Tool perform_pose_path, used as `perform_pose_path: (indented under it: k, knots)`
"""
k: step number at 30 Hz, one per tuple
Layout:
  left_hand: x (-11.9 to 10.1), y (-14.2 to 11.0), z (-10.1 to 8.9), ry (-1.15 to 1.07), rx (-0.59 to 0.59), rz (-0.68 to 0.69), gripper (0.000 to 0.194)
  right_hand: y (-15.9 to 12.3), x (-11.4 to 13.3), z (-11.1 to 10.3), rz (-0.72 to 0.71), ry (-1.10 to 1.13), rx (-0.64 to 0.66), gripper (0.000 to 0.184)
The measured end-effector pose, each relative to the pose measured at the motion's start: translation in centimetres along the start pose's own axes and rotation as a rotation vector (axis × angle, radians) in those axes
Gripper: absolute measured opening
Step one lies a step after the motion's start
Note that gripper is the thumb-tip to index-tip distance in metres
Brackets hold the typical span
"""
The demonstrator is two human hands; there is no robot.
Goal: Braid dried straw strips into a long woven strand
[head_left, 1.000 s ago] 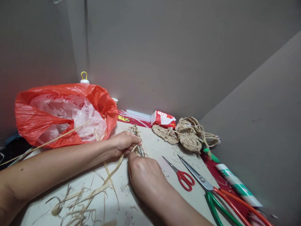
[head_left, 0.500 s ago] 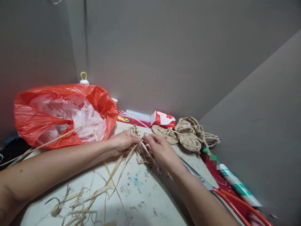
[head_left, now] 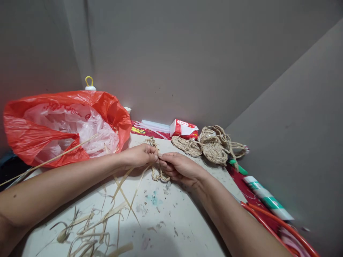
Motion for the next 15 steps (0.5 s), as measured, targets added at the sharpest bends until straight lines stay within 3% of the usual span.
perform_pose_path:
  k: [4,9,12,15]
  knots:
    - [-0.1,0.3,-0.9,0.234,-0.029,0.107,0.016,0.0,-0.1,0.6,-0.01,0.098,-0.043,0.03]
    - [-1.2,-0.5,-1.5,0.586,-0.114,0.098,0.023,0.0,-0.4,1.8,-0.015,0.139,-0.154,0.021]
    - [-2.1,-1.6,-0.7,0.801,-0.215,0.058,0.024,-0.1,-0.5,2.5,-0.023,0.163,-0.211,0.018]
    - [-2.7,-2.7,0.8,0.998,-0.31,-0.002,0.027,-0.2,-0.5,2.9,-0.028,0.203,-0.242,0.029]
Point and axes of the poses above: each hand's wrist, its own y-axis towards the middle knuckle, its own z-axis out of the palm, x = y × z, the point moved 1 cm from there along y, towards the middle knuckle, and after that the axes turned 8 degrees about -z, right-handed, at the moved point
